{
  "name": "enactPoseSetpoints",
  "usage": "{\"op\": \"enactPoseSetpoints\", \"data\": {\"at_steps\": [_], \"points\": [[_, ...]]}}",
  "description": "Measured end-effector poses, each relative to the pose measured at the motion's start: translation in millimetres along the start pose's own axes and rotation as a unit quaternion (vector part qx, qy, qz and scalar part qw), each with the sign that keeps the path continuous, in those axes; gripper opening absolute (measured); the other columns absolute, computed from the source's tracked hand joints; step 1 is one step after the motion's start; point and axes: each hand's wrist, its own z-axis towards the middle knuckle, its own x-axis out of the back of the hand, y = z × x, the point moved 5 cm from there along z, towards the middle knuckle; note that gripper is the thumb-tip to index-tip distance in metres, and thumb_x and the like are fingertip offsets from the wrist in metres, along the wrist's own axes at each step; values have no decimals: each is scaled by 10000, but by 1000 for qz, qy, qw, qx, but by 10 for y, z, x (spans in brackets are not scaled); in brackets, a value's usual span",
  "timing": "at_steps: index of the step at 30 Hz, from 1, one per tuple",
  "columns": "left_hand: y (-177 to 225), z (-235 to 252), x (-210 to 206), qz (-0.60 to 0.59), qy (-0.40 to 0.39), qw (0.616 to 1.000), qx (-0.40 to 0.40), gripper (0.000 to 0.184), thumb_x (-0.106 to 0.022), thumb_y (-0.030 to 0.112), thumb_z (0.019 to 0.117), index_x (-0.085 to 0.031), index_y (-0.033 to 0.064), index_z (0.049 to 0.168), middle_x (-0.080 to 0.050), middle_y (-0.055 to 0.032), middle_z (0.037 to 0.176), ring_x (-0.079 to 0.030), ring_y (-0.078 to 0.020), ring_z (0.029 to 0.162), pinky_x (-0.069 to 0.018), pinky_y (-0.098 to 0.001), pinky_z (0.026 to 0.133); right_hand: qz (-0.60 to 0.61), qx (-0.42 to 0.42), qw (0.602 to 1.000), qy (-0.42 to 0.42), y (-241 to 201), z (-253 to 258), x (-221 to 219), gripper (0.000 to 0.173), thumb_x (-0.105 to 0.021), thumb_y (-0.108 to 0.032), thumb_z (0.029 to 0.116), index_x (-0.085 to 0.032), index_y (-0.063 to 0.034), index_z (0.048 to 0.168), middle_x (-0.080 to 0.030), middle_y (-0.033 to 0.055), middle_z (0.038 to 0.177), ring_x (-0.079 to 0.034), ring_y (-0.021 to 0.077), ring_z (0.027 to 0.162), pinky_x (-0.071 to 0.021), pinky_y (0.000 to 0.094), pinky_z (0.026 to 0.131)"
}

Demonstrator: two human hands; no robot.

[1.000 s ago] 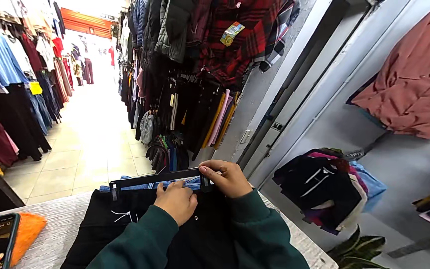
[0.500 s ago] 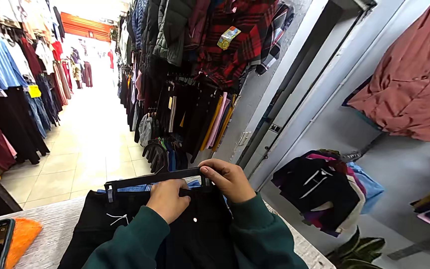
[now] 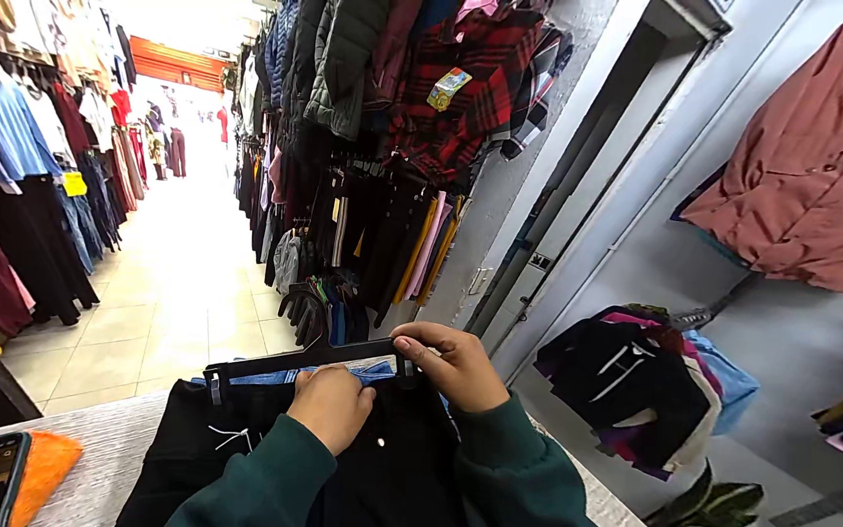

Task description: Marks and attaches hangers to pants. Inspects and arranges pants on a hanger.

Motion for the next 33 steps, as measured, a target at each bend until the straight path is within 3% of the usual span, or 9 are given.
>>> {"op": "enactPoseSetpoints", "data": {"at_steps": [4, 9, 15, 17, 20, 21, 24, 27, 33], "points": [[137, -227, 152, -4, 33, 998, -53, 390, -515, 304, 1062, -717, -29, 1087, -669, -213, 1142, -601, -349, 1158, -358, -574, 1057, -14, 51, 998, 18, -219, -10, 163, 198, -634, -277, 1002, -762, -137, 1061, -748, -56, 968, -714, 60, 836, -626, 285, 742], [153, -361, 160, -31, 78, 986, -146, 608, -401, 427, 1078, -682, -41, 810, -662, -205, 950, -638, -354, 1032, -443, -574, 921, -16, 82, 996, 19, -257, -29, 209, 208, -638, -288, 1003, -763, -135, 1069, -748, -50, 991, -716, 78, 853, -632, 312, 763], [128, -286, 157, -39, 93, 989, -104, 502, -461, 297, 1068, -655, -54, 766, -651, -186, 875, -638, -312, 913, -476, -482, 827, -30, 83, 996, 6, -263, -37, 174, 213, -644, -292, 998, -764, -134, 1075, -747, -58, 1008, -713, 66, 899, -623, 297, 815], [98, -252, 146, -60, 67, 992, -84, 414, -513, 257, 1056, -698, -47, 844, -672, -185, 946, -633, -303, 972, -468, -472, 881, -35, 79, 996, -1, -240, -37, 150, 205, -649, -284, 993, -764, -133, 1070, -745, -61, 993, -707, 58, 882, -619, 289, 805], [73, -212, 130, -93, 50, 993, -54, 249, -565, 153, 1024, -760, 32, 1121, -716, -155, 1146, -655, -269, 1121, -479, -450, 1011, -28, 50, 998, -21, -154, -31, 130, 209, -652, -302, 993, -767, -146, 1072, -748, -61, 987, -715, 65, 875, -627, 308, 809], [69, -202, 121, -99, 60, 992, -53, 248, -554, 119, 1018, -746, 50, 1159, -720, -142, 1150, -664, -254, 1103, -490, -435, 1000, -22, 39, 999, -24, -124, -30, 128, 211, -652, -311, 994, -769, -152, 1071, -751, -60, 986, -720, 71, 873, -629, 316, 807], [70, -183, 83, -91, 111, 986, -83, 255, -525, 129, 1000, -736, 25, 1097, -727, -146, 1039, -682, -263, 997, -510, -456, 927, -11, 21, 999, -22, -76, -26, 116, 209, -653, -316, 992, -772, -161, 1064, -754, -57, 978, -720, 77, 862, -627, 314, 789], [70, -163, 57, -80, 94, 988, -97, 328, -568, 282, 1021, -740, 19, 1117, -720, -167, 1094, -662, -302, 1090, -460, -524, 1004, 1, 22, 999, -22, -80, -26, 99, 207, -655, -302, 991, -772, -149, 1065, -755, -51, 985, -721, 80, 864, -628, 311, 788], [117, -162, 66, -79, 80, 992, -56, 263, -595, 177, 1020, -667, 2, 1202, -697, -177, 1148, -640, -317, 1134, -429, -533, 1045, 9, 28, 999, -11, -71, -10, 65, 184, -659, -267, 989, -771, -140, 1060, -753, -48, 990, -717, 75, 869, -624, 304, 789]]}}
